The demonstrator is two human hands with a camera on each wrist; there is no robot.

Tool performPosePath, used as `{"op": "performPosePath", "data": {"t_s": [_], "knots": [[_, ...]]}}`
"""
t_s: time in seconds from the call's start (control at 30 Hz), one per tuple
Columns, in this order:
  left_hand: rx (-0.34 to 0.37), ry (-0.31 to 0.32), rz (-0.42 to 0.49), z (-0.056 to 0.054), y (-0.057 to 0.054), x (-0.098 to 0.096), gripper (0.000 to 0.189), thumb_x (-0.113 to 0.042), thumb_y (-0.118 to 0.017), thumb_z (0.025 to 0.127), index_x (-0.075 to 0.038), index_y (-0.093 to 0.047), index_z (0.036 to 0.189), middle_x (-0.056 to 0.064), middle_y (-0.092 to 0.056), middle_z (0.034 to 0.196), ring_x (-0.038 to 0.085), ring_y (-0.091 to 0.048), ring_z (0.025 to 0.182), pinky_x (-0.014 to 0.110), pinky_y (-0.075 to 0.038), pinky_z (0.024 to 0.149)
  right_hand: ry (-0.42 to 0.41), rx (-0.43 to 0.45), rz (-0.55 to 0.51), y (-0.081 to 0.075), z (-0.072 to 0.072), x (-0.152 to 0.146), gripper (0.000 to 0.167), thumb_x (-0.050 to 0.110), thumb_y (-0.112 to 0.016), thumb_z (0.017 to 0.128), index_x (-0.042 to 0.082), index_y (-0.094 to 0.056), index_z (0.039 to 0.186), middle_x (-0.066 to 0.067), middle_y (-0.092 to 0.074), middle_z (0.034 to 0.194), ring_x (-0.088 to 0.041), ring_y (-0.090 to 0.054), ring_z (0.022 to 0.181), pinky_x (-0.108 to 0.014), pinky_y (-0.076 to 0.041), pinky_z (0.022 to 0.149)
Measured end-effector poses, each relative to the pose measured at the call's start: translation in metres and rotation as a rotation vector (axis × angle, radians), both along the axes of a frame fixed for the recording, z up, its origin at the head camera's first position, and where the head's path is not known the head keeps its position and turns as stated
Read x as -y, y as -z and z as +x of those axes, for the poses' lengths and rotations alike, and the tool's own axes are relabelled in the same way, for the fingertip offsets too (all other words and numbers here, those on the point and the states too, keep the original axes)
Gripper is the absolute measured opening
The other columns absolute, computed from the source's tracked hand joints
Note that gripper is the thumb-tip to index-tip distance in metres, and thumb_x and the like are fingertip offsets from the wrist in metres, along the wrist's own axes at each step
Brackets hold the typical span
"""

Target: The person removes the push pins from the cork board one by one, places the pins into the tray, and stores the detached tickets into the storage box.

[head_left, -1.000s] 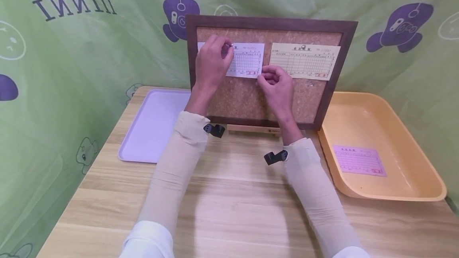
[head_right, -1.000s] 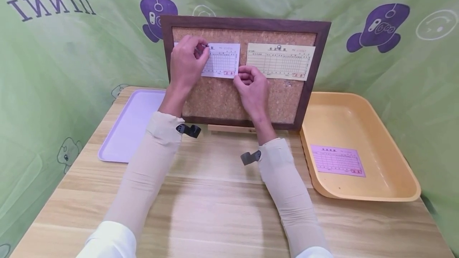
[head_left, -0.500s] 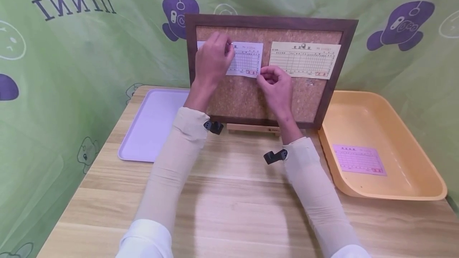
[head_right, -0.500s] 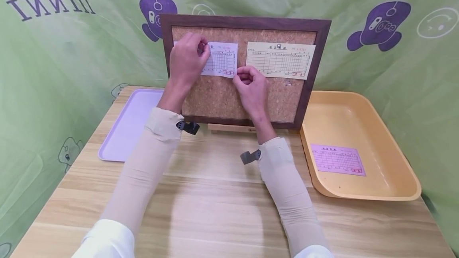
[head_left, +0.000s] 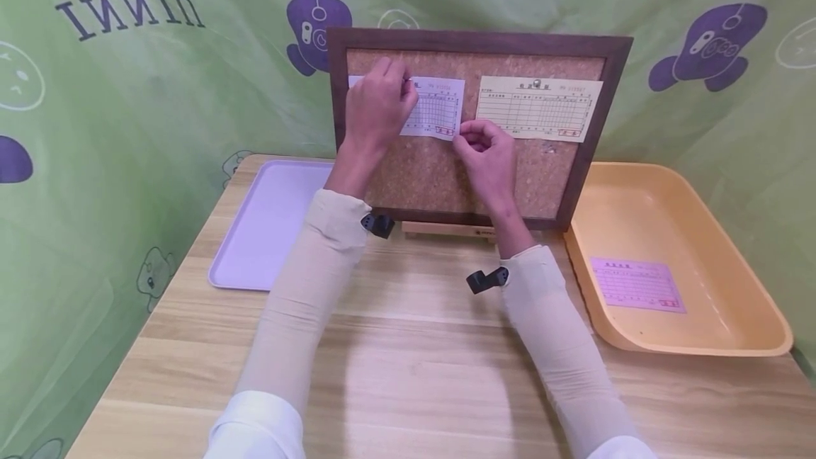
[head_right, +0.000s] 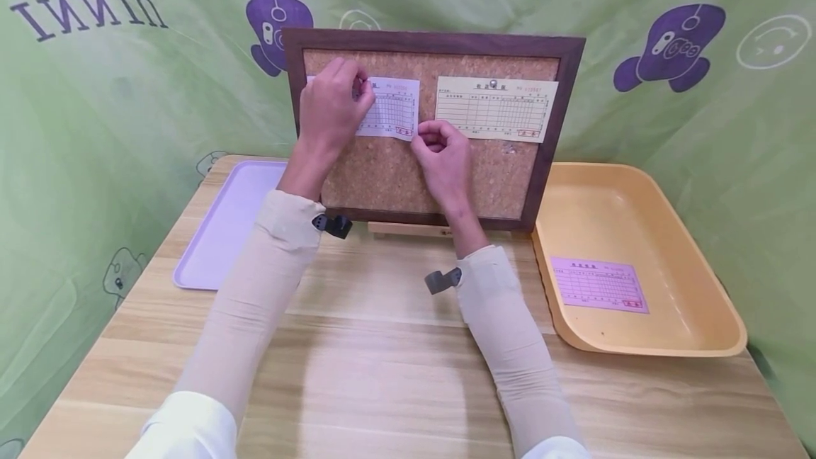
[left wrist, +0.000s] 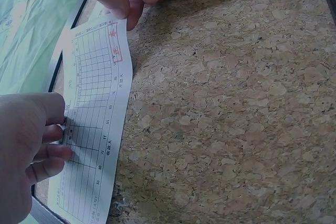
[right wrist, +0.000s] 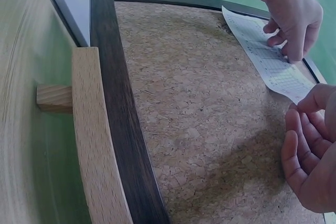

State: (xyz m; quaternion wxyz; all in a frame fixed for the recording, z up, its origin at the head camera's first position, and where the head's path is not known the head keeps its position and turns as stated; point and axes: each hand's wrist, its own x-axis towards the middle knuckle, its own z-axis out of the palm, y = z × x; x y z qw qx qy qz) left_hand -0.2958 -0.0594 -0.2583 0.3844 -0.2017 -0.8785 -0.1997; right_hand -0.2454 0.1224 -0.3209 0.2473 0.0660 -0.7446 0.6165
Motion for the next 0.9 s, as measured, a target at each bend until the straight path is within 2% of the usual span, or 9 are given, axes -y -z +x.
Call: {"op": "performPosePath", "data": {"t_s": [0.6,0.9], "knots": [[-0.011,0.024,0.105,-0.0018,0.0044,-0.0013,0.014,-0.011,-0.061,0.096,0.000,-0.070,0.096,0.012,-0.067,0.089,0.025,-0.064,0.077,0.037,-0.054,0.068,-0.012,-0.021,-0.029,0.0018,-0.0016,-0.0012,0.012,0.003,-0.072,0.089,-0.003,-0.073,0.099,-0.010,-0.072,0.087,-0.013,-0.063,0.072,-0.021,-0.051,0.067],[-0.030,0.031,0.103,-0.0030,0.0052,-0.0019,0.014,-0.011,-0.061,0.095,0.000,-0.069,0.093,0.010,-0.065,0.084,0.023,-0.060,0.070,0.036,-0.050,0.062,-0.015,-0.008,-0.040,0.0012,-0.0008,-0.0012,0.011,0.003,-0.071,0.089,-0.002,-0.073,0.098,-0.010,-0.072,0.087,-0.014,-0.063,0.072,-0.021,-0.052,0.067]]}}
